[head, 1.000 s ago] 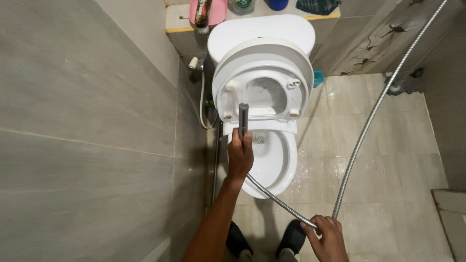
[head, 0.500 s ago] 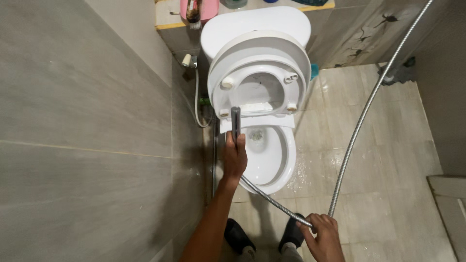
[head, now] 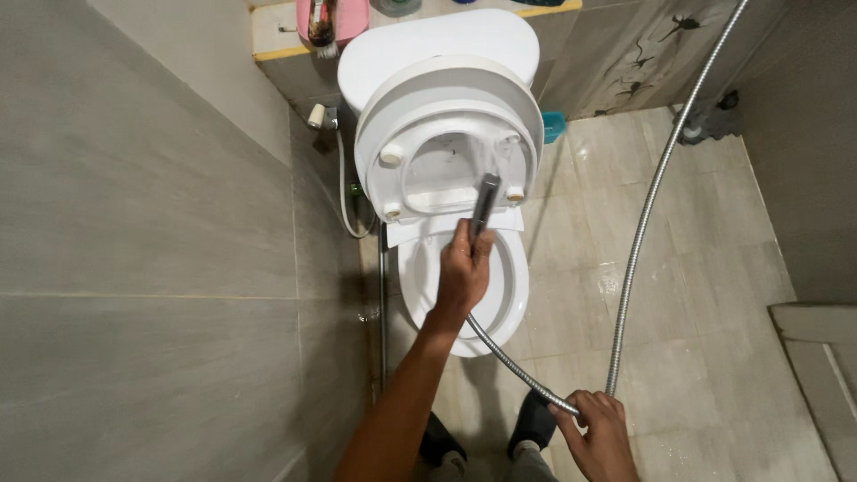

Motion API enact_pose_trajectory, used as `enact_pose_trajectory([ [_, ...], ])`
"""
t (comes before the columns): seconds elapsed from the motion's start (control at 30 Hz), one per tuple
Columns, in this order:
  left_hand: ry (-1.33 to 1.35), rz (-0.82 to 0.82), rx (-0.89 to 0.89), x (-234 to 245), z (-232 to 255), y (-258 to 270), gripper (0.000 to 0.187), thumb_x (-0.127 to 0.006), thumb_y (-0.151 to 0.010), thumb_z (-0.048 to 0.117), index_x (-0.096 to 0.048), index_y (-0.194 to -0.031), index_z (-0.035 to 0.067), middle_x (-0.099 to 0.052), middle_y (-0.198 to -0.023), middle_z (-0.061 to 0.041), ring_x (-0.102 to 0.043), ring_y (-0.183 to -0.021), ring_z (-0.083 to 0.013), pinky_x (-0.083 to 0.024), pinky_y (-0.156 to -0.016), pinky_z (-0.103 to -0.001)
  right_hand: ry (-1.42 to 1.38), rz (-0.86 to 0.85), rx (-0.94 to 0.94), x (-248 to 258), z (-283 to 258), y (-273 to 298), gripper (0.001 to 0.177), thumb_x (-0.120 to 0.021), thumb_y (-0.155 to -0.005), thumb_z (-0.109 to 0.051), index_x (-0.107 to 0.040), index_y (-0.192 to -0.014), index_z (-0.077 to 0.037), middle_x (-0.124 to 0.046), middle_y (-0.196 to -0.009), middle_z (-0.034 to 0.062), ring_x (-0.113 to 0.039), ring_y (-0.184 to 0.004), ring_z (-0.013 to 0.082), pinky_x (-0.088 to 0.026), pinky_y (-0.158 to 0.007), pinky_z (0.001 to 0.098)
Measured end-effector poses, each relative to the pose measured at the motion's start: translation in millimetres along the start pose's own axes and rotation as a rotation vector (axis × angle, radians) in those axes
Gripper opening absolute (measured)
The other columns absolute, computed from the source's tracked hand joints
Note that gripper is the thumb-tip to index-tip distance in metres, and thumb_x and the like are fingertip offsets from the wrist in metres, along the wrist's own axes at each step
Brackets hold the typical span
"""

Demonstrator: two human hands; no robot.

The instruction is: The person handles a bidet sprayer and hose next to a toilet, testing the water flow and attempting to adjust the connection between the sprayer head and the hose.

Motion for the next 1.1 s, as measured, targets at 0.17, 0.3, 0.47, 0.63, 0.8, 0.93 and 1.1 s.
enact_pose_trajectory([
  [0.17, -0.088, 0.02, -0.126, -8.4, 2.2, 9.7, 0.04, -0.047, -0.112, 0.044, -0.052, -0.101, 0.005, -0.051, -0.064, -0.001, -0.055, -0.054, -0.0136, -0.044, -0.049, -0.033, 0.105, -0.153, -0.172, -5.9, 25.1, 0.6, 0.027, -0.073, -0.088, -0.028, -0.068, -0.071, -0.008, -0.053, -0.058, 0.0052, -0.051, -0.061, 0.0205, -0.041, -0.092, 0.0371],
  [0.3, -0.041, 0.076, -0.004, 0.5, -16.3, 7.7, 0.044, -0.045, -0.108, 0.049, -0.053, -0.102, 0.006, -0.05, -0.061, 0.0, -0.054, -0.05, -0.0117, -0.042, -0.043, -0.031, 0.036, -0.075, -0.086, -0.2, 17.0, 1.0, 0.026, -0.074, -0.085, -0.027, -0.068, -0.07, -0.007, -0.052, -0.057, 0.0062, -0.051, -0.059, 0.0201, -0.041, -0.09, 0.0376],
  [0.47, -0.062, 0.215, -0.033, 32.1, -41.7, 11.4, 0.048, -0.042, -0.108, 0.055, -0.054, -0.102, 0.008, -0.053, -0.063, 0.003, -0.056, -0.052, -0.0094, -0.045, -0.042, -0.029, 0.048, -0.122, -0.06, -2.4, 6.3, -9.3, 0.024, -0.073, -0.087, -0.024, -0.069, -0.072, -0.007, -0.054, -0.058, 0.0064, -0.051, -0.06, 0.0214, -0.041, -0.089, 0.0375],
  [0.63, -0.117, 0.37, 0.055, 72.7, -69.8, 26.9, 0.039, -0.047, -0.109, 0.046, -0.054, -0.102, 0.008, -0.05, -0.066, 0.001, -0.049, -0.054, -0.0104, -0.04, -0.047, -0.033, 0.024, -0.091, 0.08, -6.5, -14.2, -15.4, 0.021, -0.073, -0.085, -0.023, -0.068, -0.074, -0.005, -0.053, -0.059, 0.007, -0.051, -0.061, 0.0211, -0.04, -0.087, 0.0369],
  [0.8, -0.031, 0.447, 0.039, 94.4, -73.4, 41.9, 0.035, -0.048, -0.11, 0.038, -0.053, -0.106, 0.003, -0.05, -0.074, -0.001, -0.048, -0.065, -0.0107, -0.042, -0.057, -0.031, 0.068, -0.217, 0.031, -24.1, -12.5, -16.3, 0.018, -0.072, -0.088, -0.024, -0.069, -0.081, -0.007, -0.054, -0.062, 0.0068, -0.052, -0.065, 0.0216, -0.04, -0.088, 0.0356],
  [0.93, -0.079, 0.454, 0.149, 97.5, -90.3, 52.0, 0.033, -0.05, -0.108, 0.034, -0.054, -0.101, 0.002, -0.049, -0.07, -0.003, -0.046, -0.062, -0.0131, -0.04, -0.056, -0.032, 0.114, -0.245, 0.011, -34.5, -3.8, -13.9, 0.016, -0.073, -0.087, -0.025, -0.072, -0.085, -0.009, -0.056, -0.062, 0.0043, -0.052, -0.065, 0.0209, -0.04, -0.088, 0.0368],
  [1.1, -0.081, 0.415, 0.136, 86.5, -110.4, 68.6, 0.033, -0.051, -0.108, 0.033, -0.054, -0.101, 0.0, -0.049, -0.07, -0.005, -0.045, -0.062, -0.0155, -0.04, -0.056, -0.035, 0.118, -0.247, 0.01, -37.3, 4.2, -9.8, 0.017, -0.072, -0.087, -0.025, -0.073, -0.084, -0.009, -0.056, -0.061, 0.0058, -0.052, -0.064, 0.0204, -0.04, -0.09, 0.0371],
])
Point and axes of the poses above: each hand's wrist, its own y-axis away from the middle knuckle, its own x-axis out of the back of the hand, z = x × y, the point moved 6 cm from there along -y, towards the middle knuckle
